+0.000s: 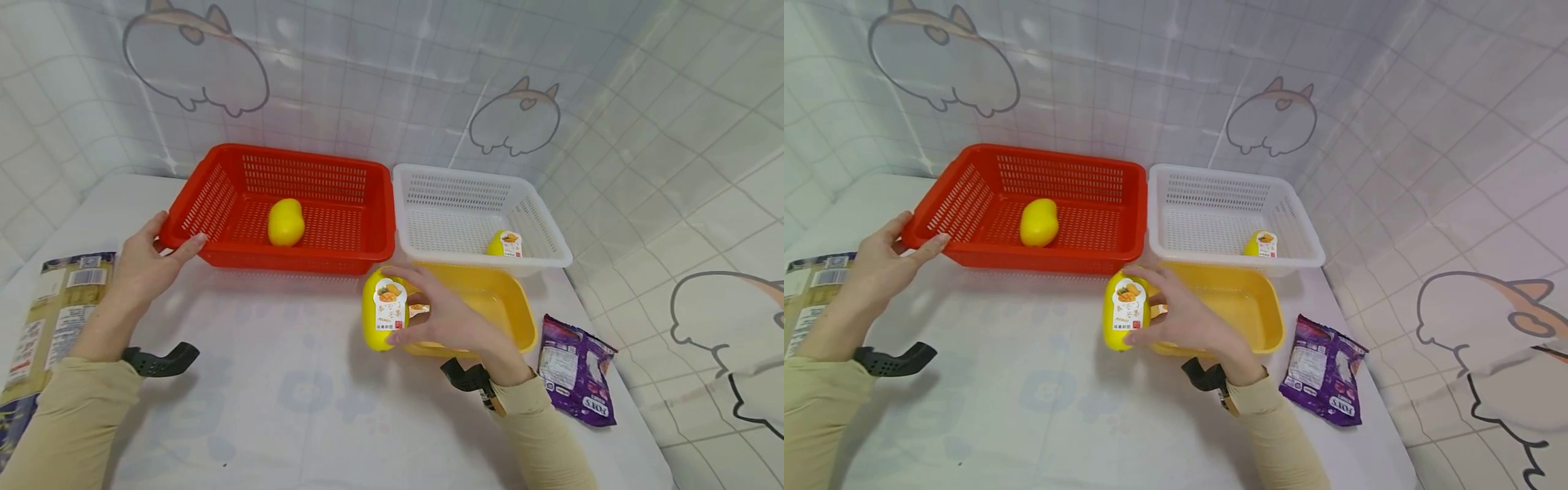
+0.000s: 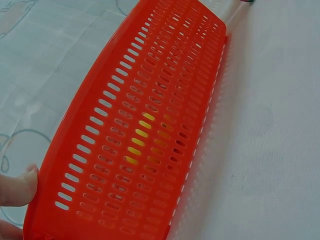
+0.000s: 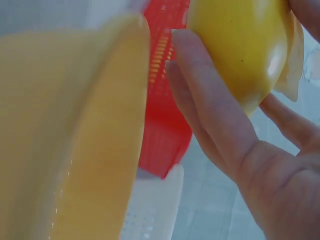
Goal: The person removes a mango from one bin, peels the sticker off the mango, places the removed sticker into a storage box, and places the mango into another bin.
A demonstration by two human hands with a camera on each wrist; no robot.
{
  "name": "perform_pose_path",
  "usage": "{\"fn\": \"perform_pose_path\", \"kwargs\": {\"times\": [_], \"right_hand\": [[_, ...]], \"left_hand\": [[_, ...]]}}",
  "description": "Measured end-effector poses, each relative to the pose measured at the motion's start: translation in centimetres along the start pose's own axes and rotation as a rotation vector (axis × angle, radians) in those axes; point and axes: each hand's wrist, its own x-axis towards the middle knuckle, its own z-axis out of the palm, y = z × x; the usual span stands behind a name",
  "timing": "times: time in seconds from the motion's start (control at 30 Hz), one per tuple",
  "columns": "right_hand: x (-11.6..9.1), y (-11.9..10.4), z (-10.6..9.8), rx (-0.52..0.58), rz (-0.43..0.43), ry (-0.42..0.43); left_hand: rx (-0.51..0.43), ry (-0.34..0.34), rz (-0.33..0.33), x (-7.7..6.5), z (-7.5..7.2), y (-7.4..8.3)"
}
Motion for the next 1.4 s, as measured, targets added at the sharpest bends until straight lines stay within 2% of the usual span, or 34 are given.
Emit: {"fn": "perform_pose_path", "kwargs": {"times": [0.23, 0.4, 0.7, 0.9, 1.17, 1.27, 1.4], "right_hand": [[0.5, -0.2, 2.3, -0.01, -0.029, -0.075], [0.7, -0.1, 3.7, -0.066, -0.051, -0.101], [1.5, 0.7, 5.4, -0.167, 0.005, -0.117], [1.7, 1.1, 6.2, -0.235, 0.009, -0.132], [1.8, 1.5, 6.5, -0.334, -0.013, -0.139], [1.9, 1.6, 6.8, -0.365, -0.01, -0.148], [1.9, 1.6, 6.9, -0.394, 0.002, -0.149]], "left_hand": [[0.009, 0.006, -0.017, -0.1, 0.0, 0.2], [0.0, 0.003, -0.027, 0.0, -0.1, 0.1], [-0.024, 0.008, -0.05, 0.1, 0.0, 0.0], [0.029, 0.029, -0.049, -0.2, 0.0, 0.6], [0.173, 0.129, 0.057, -0.9, 0.3, 1.7], [0.175, 0.168, 0.107, -1.5, 0.8, 2.6], [0.119, 0.214, 0.255, -2.2, 1.9, 4.1]]}}
